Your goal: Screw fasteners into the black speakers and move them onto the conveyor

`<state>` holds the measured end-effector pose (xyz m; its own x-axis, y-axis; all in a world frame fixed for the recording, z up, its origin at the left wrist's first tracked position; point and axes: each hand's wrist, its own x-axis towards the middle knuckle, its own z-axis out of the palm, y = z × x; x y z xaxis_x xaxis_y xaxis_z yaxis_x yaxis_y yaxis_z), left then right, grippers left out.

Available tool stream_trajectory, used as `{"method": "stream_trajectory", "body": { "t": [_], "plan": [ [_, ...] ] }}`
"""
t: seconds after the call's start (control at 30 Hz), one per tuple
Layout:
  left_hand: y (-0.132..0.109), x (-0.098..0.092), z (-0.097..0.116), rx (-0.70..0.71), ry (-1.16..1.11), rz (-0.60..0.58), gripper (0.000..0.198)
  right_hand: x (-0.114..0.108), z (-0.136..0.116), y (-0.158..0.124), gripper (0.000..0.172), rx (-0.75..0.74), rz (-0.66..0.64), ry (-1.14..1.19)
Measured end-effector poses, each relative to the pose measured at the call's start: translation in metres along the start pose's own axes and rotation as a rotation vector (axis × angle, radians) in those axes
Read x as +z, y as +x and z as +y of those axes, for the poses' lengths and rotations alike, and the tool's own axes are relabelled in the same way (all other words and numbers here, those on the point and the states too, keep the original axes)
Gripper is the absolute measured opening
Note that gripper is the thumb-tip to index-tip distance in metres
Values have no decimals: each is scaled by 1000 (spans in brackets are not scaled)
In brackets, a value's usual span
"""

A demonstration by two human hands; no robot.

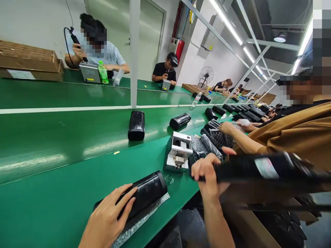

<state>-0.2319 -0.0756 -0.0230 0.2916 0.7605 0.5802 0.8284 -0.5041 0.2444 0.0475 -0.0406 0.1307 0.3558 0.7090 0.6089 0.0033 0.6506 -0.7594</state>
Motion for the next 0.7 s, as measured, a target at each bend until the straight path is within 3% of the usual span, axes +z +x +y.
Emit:
{"method": "stream_trajectory", "body": {
  "t": [0.1, 0.17, 0.3, 0.4, 0.53, 0.7],
  "plan": [
    [1, -4, 2, -22, -47, 41, 34, -9, 15, 47, 47, -47, 50, -86],
    [3, -4, 3, -17, -60, 53, 34, -9, 35, 62, 50, -43, 36, -133],
    [5, -6, 5, 4, -58, 58, 33, -3, 71, 64, 46, -3, 10, -166],
    [7, -9, 8, 14, -47, 76, 34, -2, 82, 59, 42, 58, -7, -156],
    [11, -10, 12, 15, -41, 89, 37, -7, 71, 36, 46, 178, -84, -96],
    [10, -7, 13, -7, -56, 25, 41, -1, 13, -26, 37, 247, -179, 51]
  ]
}}
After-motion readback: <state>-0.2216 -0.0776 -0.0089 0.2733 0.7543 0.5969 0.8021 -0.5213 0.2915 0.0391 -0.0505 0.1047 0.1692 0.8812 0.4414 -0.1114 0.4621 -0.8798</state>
